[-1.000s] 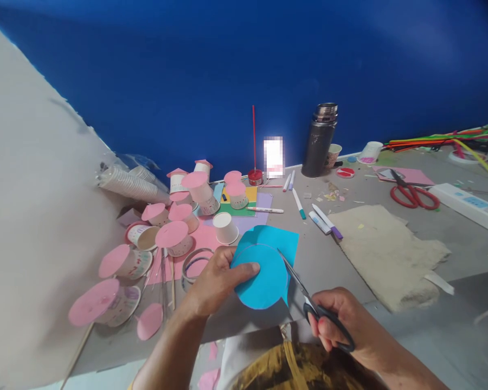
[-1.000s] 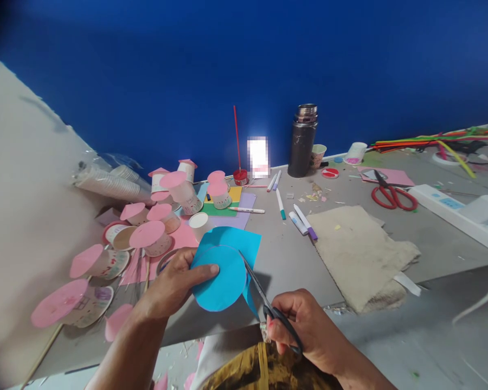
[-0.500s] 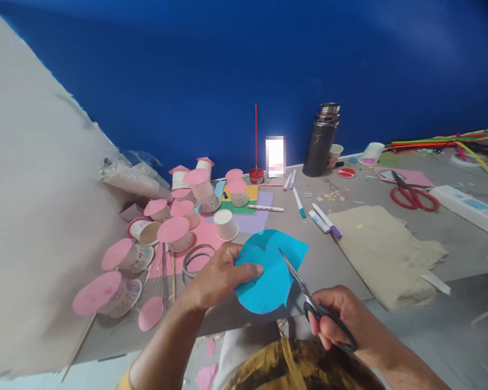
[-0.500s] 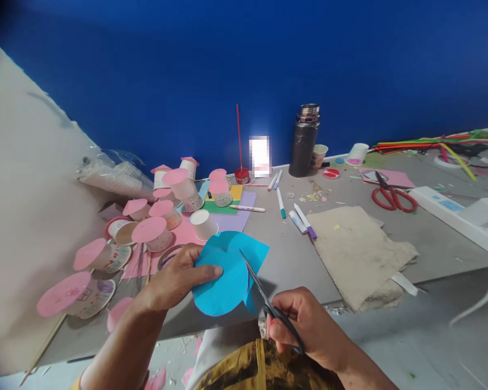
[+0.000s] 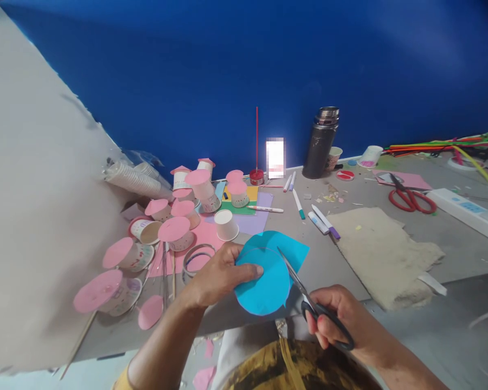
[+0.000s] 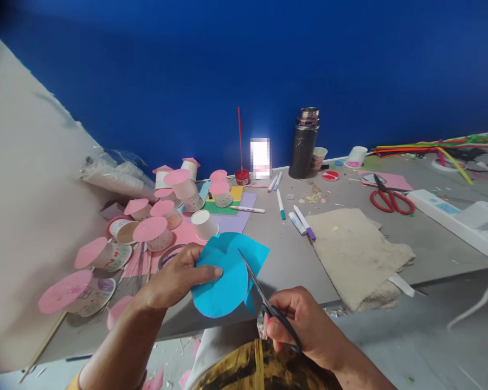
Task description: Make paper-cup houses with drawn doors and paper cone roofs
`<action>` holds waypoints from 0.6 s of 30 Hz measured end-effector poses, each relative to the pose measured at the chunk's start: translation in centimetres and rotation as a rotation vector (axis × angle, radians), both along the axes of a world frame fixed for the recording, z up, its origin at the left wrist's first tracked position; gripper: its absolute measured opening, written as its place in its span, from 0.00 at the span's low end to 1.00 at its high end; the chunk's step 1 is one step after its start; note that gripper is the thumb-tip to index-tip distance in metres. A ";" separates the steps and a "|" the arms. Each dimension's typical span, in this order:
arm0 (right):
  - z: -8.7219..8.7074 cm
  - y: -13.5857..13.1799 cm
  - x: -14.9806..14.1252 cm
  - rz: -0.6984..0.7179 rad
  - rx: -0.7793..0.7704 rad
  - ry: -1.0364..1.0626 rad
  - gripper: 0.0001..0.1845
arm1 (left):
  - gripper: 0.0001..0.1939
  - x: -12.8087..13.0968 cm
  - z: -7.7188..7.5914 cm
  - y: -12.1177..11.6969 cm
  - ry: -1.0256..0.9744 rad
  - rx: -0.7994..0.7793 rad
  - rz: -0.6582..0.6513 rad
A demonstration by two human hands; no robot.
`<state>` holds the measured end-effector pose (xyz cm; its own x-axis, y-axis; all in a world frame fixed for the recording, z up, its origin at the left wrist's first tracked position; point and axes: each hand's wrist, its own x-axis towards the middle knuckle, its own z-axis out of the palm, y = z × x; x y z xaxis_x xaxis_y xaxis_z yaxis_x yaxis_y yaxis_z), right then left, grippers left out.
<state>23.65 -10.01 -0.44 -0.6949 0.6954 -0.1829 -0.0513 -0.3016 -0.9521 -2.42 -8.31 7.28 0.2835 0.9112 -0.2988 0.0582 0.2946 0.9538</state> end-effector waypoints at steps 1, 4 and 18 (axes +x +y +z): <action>-0.1 0.0 0.0 -0.007 -0.004 0.005 0.35 | 0.11 0.0 0.0 0.0 -0.011 -0.002 -0.003; -0.5 0.0 0.0 -0.020 -0.014 0.011 0.35 | 0.11 0.0 0.0 0.0 -0.026 -0.014 -0.007; -0.1 0.1 -0.8 -0.098 0.013 -0.049 0.39 | 0.20 2.9 -2.9 -2.6 -0.467 0.131 0.679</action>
